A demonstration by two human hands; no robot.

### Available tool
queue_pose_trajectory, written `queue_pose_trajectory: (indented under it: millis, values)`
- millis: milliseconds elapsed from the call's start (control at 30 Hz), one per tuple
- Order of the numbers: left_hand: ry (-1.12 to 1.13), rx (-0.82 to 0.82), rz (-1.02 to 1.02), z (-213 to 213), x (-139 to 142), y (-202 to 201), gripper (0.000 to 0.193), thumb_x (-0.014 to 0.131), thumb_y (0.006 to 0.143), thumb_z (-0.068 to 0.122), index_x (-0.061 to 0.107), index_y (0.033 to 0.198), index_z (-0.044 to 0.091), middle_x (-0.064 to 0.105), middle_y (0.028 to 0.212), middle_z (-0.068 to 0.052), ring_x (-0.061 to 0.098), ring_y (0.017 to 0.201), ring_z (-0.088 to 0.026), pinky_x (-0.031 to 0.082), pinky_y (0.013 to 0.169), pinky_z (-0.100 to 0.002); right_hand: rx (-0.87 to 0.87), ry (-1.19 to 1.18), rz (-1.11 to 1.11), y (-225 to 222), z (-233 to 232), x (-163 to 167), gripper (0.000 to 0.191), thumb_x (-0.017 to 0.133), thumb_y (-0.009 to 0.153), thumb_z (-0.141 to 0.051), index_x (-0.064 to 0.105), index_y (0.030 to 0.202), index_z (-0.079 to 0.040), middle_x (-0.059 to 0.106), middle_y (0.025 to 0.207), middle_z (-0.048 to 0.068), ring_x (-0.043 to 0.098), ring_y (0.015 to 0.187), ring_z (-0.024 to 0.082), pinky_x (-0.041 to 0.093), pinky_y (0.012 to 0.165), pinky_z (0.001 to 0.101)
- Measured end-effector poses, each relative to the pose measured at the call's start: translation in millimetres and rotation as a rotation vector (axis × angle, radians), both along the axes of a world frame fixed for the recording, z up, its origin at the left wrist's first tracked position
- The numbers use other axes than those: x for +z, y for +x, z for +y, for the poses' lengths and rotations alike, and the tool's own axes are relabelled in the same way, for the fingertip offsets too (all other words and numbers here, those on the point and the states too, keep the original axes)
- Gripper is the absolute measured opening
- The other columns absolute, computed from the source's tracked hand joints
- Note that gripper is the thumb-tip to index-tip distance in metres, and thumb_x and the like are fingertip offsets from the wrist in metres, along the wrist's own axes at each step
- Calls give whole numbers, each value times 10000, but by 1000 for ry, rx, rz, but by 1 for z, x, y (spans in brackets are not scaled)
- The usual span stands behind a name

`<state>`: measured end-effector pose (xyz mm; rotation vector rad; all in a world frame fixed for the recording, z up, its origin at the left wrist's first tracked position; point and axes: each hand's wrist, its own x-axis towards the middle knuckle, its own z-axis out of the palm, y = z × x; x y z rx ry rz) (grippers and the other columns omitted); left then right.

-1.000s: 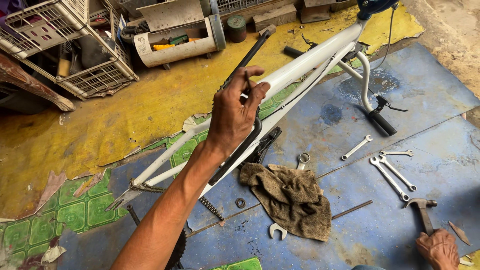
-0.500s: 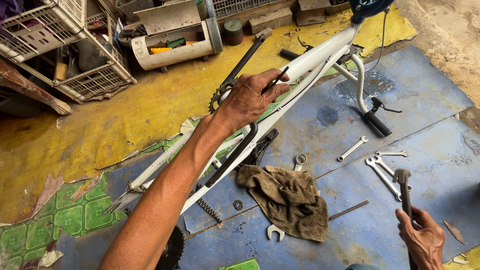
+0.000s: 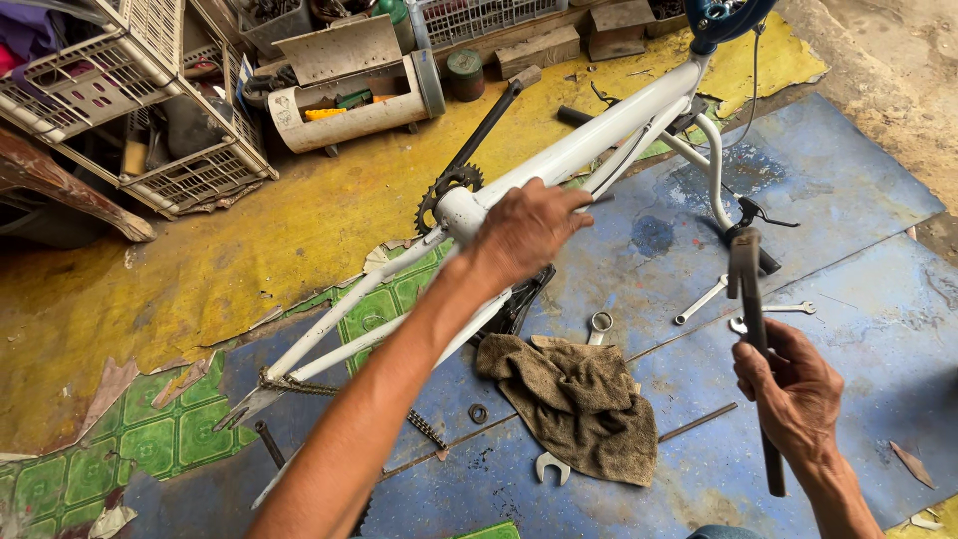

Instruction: The person removes a bicycle crank arm by first loosening the bolt with a wrench, then using a hammer to tap the crank arm off the spindle. They then wipe the area and reinsert the crank arm, tightening the bolt to secure it.

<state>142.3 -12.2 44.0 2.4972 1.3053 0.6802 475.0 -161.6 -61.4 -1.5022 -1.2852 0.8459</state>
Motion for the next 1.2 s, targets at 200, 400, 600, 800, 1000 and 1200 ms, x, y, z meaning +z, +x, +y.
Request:
queue_pose_trajectory:
  millis: [200,400,600,800,1000,1200]
  values:
    - [550,124,182,-27,-51,17,300,629,963,60,654,1253,-13,715,974,-114,640,923,-226,531,775,-351,38,-50,-16,-17,7,3,444,715,921,-221,635,1301,-5,666,747,60,612,603,107,494,481,267]
    - [460,-6,141,-29,-41,12,335,617,863,-41,641,1197,-17,680,963,-110,629,932,-239,518,814,-368,67,-86,-17,-22,6,0,449,711,916,-243,643,1289,-2,648,696,66,592,566,125,477,462,281]
    - [403,-77,98,-32,-28,11,156,640,836,0,619,990,21,627,834,-97,616,843,-262,503,768,-404,108,-89,47,-31,8,-8,458,696,912,-218,614,1301,10,654,734,70,600,587,123,485,466,280]
    - [410,-78,66,-28,-25,11,82,642,846,29,595,912,41,619,789,-101,624,802,-274,500,747,-419,200,76,288,-48,15,-16,377,543,1048,-201,586,1337,37,645,935,72,612,691,103,513,521,248]
    - [390,-63,48,-25,-27,13,41,635,867,27,599,880,41,615,765,-102,629,786,-271,501,723,-422,261,93,403,-67,17,-22,372,520,1070,-174,581,1368,39,629,916,79,572,660,114,476,502,249]
    - [385,-72,46,-23,-26,12,47,620,859,7,597,893,29,606,748,-98,625,759,-261,503,708,-421,241,110,453,-81,18,-20,411,515,1071,-204,559,1404,34,635,917,80,570,654,115,487,514,261]
